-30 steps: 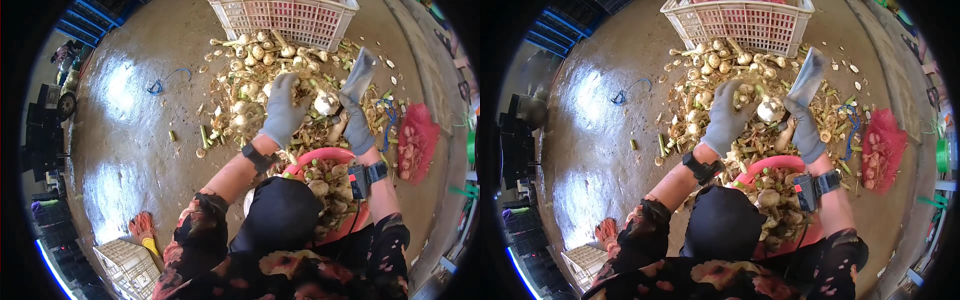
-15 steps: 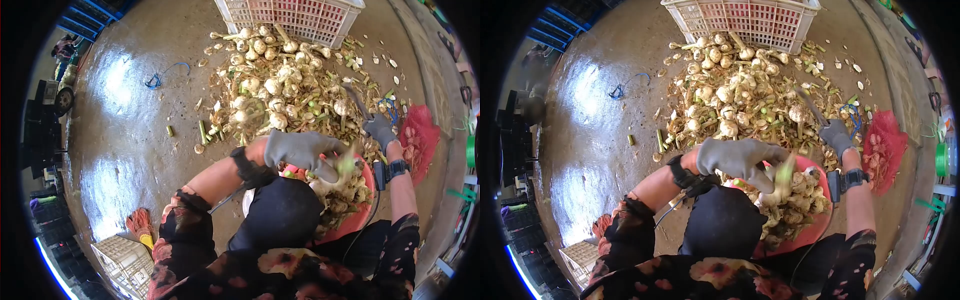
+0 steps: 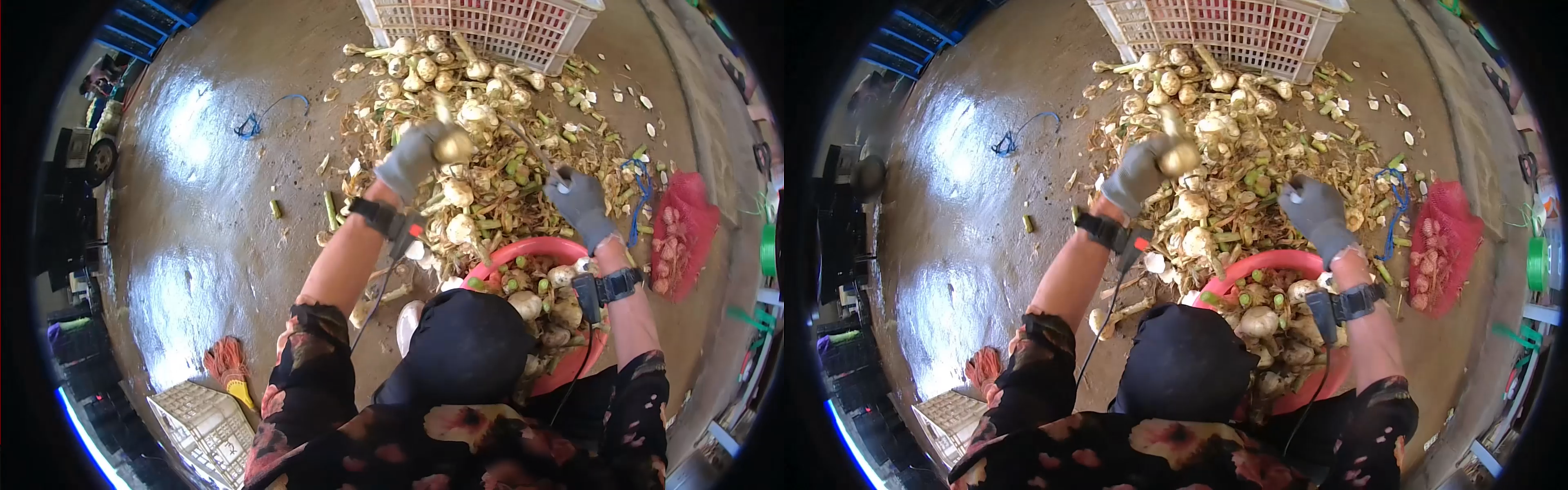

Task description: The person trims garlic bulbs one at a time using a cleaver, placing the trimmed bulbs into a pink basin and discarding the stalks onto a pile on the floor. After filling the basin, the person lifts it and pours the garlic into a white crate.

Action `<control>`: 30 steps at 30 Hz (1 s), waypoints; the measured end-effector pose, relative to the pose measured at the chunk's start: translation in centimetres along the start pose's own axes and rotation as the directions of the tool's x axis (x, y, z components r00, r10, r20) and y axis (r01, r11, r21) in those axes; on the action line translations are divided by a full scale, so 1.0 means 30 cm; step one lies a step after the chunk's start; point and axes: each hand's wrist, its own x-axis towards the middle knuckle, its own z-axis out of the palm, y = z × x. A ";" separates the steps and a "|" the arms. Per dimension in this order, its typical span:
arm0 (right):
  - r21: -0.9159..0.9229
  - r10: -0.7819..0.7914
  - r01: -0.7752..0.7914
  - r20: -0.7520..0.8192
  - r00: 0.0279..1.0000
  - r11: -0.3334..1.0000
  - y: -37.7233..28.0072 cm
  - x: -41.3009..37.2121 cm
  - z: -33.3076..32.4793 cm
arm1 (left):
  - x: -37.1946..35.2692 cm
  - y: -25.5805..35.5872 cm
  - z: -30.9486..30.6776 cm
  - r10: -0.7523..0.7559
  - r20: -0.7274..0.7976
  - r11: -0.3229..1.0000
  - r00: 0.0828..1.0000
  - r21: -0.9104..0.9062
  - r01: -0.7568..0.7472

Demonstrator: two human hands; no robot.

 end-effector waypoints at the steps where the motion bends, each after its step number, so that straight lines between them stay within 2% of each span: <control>1: 0.020 -0.029 0.029 0.004 1.000 0.999 -0.084 -0.006 -0.014 | -0.018 -0.042 0.007 0.126 0.133 0.921 0.983 0.353 -0.166; 3: 0.036 -0.222 0.223 -0.009 0.975 0.974 -0.161 0.002 -0.001 | -0.059 -0.092 0.065 0.129 0.216 0.796 0.968 0.559 -0.231; 4: 0.042 -0.313 0.314 -0.016 0.949 0.949 -0.176 0.003 0.002 | -0.080 -0.104 0.090 0.055 0.140 0.875 0.989 0.470 -0.115; 5: 0.084 -0.340 0.338 0.009 0.940 0.937 -0.154 0.000 0.000 | -0.094 -0.107 0.091 0.033 0.099 0.841 0.995 0.535 -0.082; 6: -0.002 -0.194 0.195 0.108 0.975 0.981 -0.103 0.001 0.000 | -0.117 -0.095 0.091 0.018 0.096 0.904 0.995 0.424 -0.057; 8: -0.218 0.129 -0.074 0.254 0.959 0.973 0.042 0.024 0.005 | -0.159 -0.056 0.081 -0.007 0.096 0.984 0.995 0.176 -0.010; 9: -0.211 0.148 -0.114 0.150 0.978 0.971 0.115 0.027 0.014 | -0.161 -0.057 0.074 -0.035 0.052 0.995 0.998 -0.095 0.039; 11: -0.185 0.185 -0.190 -0.043 0.982 0.964 0.226 0.001 0.043 | -0.129 -0.134 0.081 0.208 -0.081 0.970 0.975 -0.111 -0.216; 12: -0.183 0.123 -0.126 -0.030 0.992 0.975 0.199 -0.022 0.041 | -0.067 -0.222 0.021 0.360 -0.014 0.892 0.933 0.297 -0.340; 13: -0.179 0.055 -0.059 -0.027 0.998 0.982 0.126 -0.035 0.023 | -0.006 -0.310 -0.040 0.502 0.052 0.644 0.864 0.645 -0.413; 15: -0.128 -0.142 0.133 -0.063 0.988 0.983 -0.009 -0.059 0.025 | 0.084 -0.387 -0.052 0.555 0.021 0.737 0.832 0.452 -0.503; 16: -0.093 -0.287 0.279 -0.096 0.953 0.956 -0.054 -0.066 0.045 | 0.043 -0.322 -0.010 0.473 0.155 0.325 0.867 0.884 -0.336; 17: -0.063 -0.424 0.419 -0.134 0.896 0.906 -0.093 -0.071 0.064 | -0.001 -0.253 0.034 0.378 0.286 -0.275 0.880 0.943 -0.188; 19: -0.108 -0.497 0.486 -0.124 0.859 0.867 -0.171 -0.074 0.094 | -0.011 -0.341 0.021 0.464 0.196 0.143 0.864 0.946 -0.292; 21: -0.131 -0.512 0.499 -0.102 0.853 0.857 -0.211 -0.067 0.114 | 0.001 -0.346 0.023 0.420 0.242 0.069 0.875 0.952 -0.297; 24: -0.153 -0.460 0.445 -0.074 0.885 0.882 -0.219 -0.042 0.146 | 0.023 -0.337 0.037 0.354 0.201 0.041 0.913 0.972 -0.230; 25: -0.166 -0.453 0.437 -0.071 0.889 0.884 -0.202 -0.032 0.156 | 0.019 -0.336 0.037 0.404 0.229 0.130 0.885 0.944 -0.304; 26: -0.182 -0.446 0.428 -0.071 0.892 0.885 -0.187 -0.018 0.157 | -0.003 -0.307 0.057 0.452 0.216 0.127 0.865 0.945 -0.302; 28: -0.080 -0.480 0.473 -0.169 0.861 0.877 -0.160 0.001 0.139 | -0.038 -0.251 0.096 0.549 0.191 0.120 0.814 0.945 -0.303; 29: -0.023 -0.490 0.497 -0.209 0.846 0.868 -0.147 0.000 0.135 | -0.041 -0.246 0.110 0.617 0.201 0.154 0.761 0.917 -0.368; 30: -0.040 -0.474 0.476 -0.191 0.859 0.879 -0.135 0.010 0.126 | -0.040 -0.234 0.117 0.638 0.230 0.136 0.735 0.906 -0.402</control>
